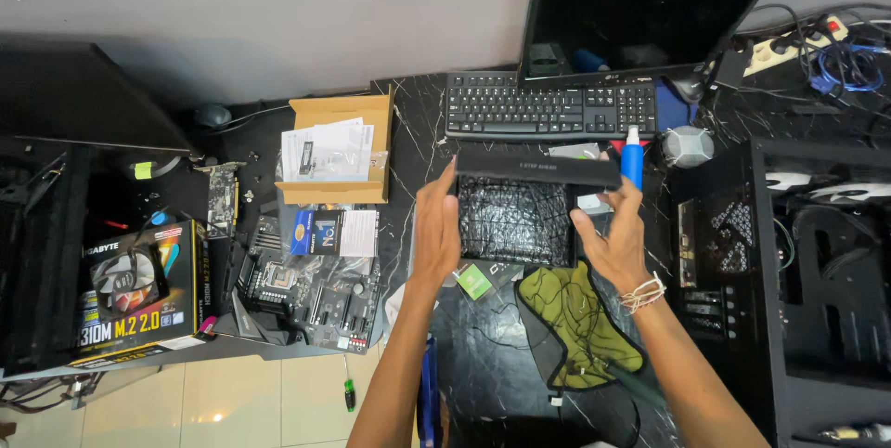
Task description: The person unpacks a graphics card from a box and installs it into a PCIe slot on the motherboard inside a computer case. They then use a screwdriver to secure the graphics card to the case.
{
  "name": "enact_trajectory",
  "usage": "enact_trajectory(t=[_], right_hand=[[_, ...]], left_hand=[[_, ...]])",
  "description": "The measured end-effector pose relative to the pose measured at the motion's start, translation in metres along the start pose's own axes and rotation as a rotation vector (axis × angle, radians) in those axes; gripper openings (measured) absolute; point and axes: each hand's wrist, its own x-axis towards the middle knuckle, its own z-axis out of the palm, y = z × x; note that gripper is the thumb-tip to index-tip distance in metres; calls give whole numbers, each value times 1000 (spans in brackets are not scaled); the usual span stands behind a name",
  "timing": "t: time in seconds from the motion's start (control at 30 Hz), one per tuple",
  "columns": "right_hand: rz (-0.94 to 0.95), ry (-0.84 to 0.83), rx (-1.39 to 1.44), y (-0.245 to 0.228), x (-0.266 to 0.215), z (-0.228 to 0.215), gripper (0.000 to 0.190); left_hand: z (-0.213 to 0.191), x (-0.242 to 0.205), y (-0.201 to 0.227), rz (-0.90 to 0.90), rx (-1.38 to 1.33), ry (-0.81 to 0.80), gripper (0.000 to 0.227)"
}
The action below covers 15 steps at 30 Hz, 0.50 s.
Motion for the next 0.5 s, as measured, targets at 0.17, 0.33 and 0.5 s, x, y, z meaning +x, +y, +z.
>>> enact_trajectory(t=[0.17, 0.33, 0.5], right_hand=[[-7, -23, -2, -11, 21, 8, 78], [54, -58, 28, -25, 33, 18, 81], [59, -85, 25, -34, 42, 22, 88]], left_hand=[[-1, 21, 12, -25, -50, 14, 53], [1, 36, 14, -64, -108, 1, 49], [6, 40, 7, -118, -153, -51, 49]])
